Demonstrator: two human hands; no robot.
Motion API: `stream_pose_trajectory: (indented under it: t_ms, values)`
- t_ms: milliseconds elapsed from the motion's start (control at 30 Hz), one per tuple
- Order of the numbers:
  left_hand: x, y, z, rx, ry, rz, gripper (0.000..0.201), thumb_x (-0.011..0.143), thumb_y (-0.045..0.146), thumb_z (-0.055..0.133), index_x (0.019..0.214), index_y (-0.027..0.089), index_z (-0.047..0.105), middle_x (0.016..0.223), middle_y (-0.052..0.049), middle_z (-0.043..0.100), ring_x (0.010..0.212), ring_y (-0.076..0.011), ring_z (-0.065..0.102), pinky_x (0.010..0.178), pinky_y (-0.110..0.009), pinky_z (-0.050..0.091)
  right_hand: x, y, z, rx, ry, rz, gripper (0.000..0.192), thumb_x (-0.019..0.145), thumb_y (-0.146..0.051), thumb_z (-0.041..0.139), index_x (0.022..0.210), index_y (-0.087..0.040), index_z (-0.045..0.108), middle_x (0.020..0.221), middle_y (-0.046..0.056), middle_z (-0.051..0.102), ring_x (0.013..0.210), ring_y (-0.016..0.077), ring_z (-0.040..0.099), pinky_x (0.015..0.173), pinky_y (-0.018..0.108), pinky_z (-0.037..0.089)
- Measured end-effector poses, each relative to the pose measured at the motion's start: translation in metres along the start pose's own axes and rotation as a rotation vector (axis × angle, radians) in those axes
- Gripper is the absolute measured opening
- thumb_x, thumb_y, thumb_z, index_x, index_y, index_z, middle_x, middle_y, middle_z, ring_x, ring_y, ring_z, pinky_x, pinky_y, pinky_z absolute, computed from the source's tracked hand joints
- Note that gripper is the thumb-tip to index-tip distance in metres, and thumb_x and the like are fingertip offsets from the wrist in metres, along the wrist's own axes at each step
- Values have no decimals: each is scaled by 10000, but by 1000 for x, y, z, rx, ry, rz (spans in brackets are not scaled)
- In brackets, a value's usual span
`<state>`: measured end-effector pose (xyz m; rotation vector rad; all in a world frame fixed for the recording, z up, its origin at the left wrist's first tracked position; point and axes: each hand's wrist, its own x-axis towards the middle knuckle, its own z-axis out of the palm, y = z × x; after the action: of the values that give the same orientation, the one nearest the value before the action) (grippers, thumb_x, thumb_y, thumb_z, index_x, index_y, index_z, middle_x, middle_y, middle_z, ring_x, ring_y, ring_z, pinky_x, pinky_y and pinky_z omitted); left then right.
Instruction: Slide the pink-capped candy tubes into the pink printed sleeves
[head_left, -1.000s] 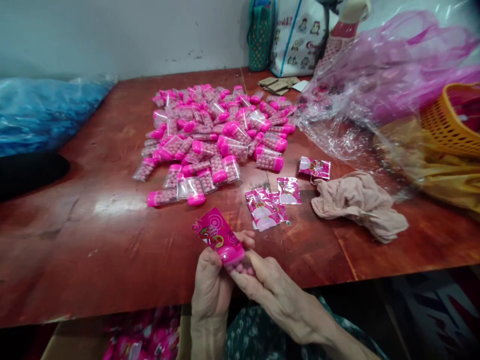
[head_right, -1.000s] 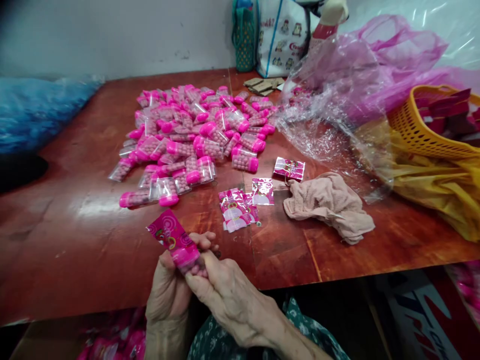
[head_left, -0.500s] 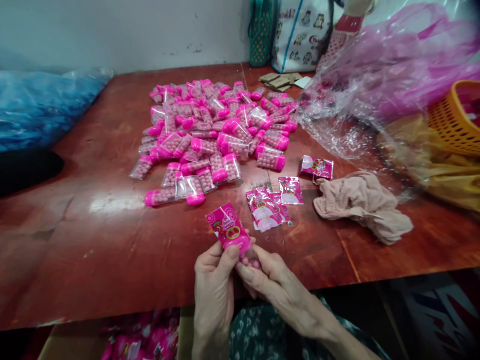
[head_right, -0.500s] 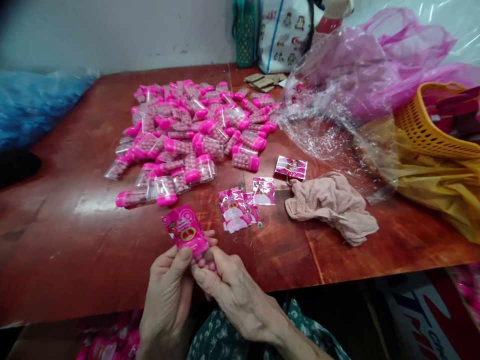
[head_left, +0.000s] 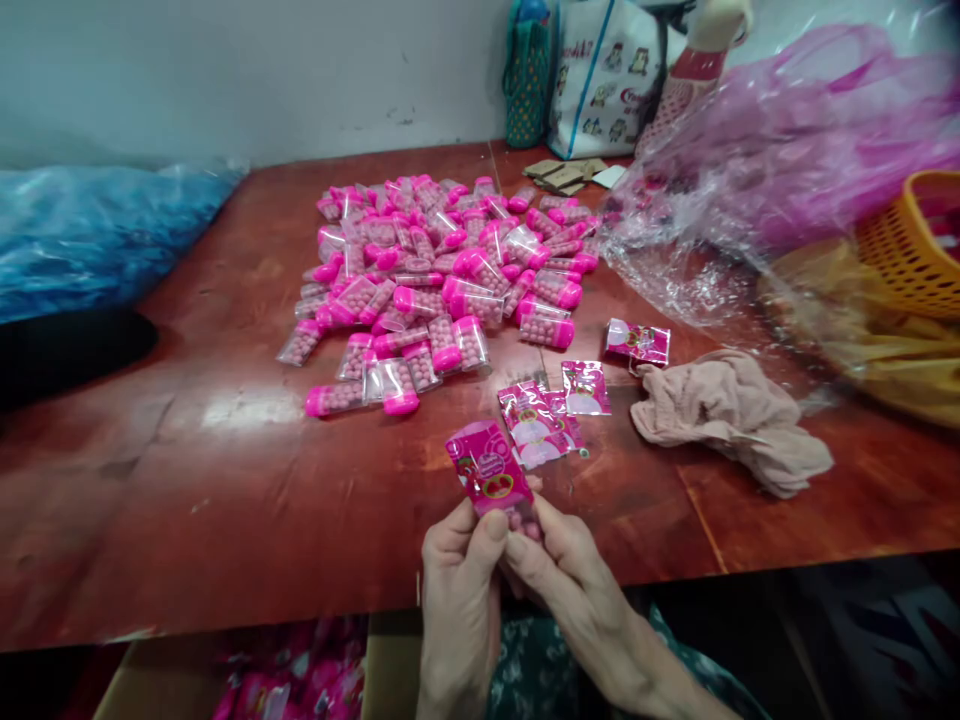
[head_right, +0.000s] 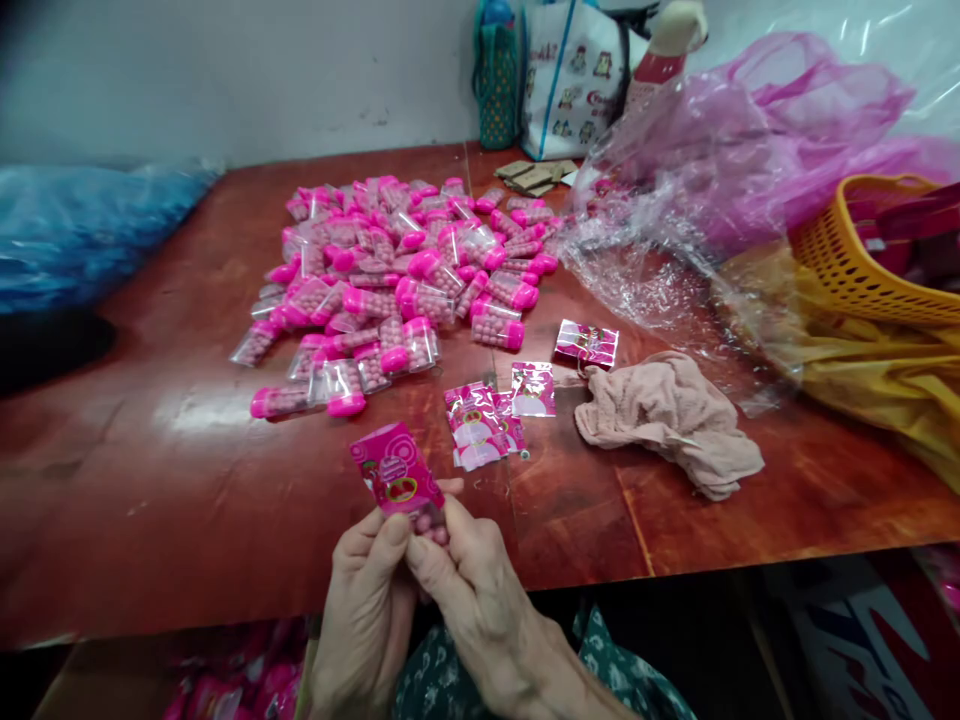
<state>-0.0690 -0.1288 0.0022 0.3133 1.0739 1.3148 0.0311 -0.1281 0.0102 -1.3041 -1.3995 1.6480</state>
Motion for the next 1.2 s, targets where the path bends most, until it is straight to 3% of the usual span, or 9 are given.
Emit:
stream_pose_trajectory:
  t_ms: [133,233,367,500,667,867,1033,1200]
  values:
    - [-5,1,4,-41,6,-2,209,704,255,677,883,153,715,742,-78,693,667,-164,631,607,-247,505,3,3,0,123,26,-53,279,878,-428,440,819,-173,539,692,-25,452,615,94,410,550,210,352]
    - [-6,4,1,-40,9,-17,218,719,277,659,869,126,708,784,-99,688,624,-155,615,496,-212,481,5,2,1,228,-19,-61,285,869,-427,462,759,-167,504,616,-53,394,529,68,340,471,192,292]
    - [-6,11,-3,-25,4,40,248,698,298,676,867,118,700,869,-114,683,586,-142,598,432,-200,460,-1,-4,-2,229,-57,-62,285,862,-422,484,734,-169,504,586,-61,405,514,60,355,476,185,296]
    - [-14,11,4,-5,71,63,218,672,261,701,827,108,703,733,-82,684,578,-127,598,502,-198,487,-11,-9,-2,129,-48,-65,316,869,-447,454,745,-165,524,627,-40,459,563,72,409,511,186,326]
    - [-26,2,17,16,76,28,169,677,257,697,754,106,698,598,-39,649,399,-58,482,363,-148,389,-16,-3,-2,289,-52,-37,327,870,-460,435,765,-158,504,570,-57,403,447,51,347,407,177,277]
    - [-26,1,16,-8,76,-23,246,721,319,646,799,91,693,611,-50,636,448,-93,540,384,-171,441,-13,-8,-18,347,-264,-76,187,803,-328,585,767,-158,517,681,-41,459,510,49,409,476,170,355]
    - [-27,1,19,-28,51,-68,269,728,341,635,824,96,693,541,-11,577,372,-65,481,309,-144,375,-12,-6,-12,165,-152,-162,290,878,-362,467,687,-150,523,561,-48,453,448,52,400,430,174,319]
    - [-33,-4,26,-49,42,-64,229,685,343,679,716,117,690,462,30,509,310,-22,357,313,-138,371,-11,7,-8,193,-156,-155,413,887,-408,431,612,-133,568,519,-35,471,415,47,409,396,163,309]
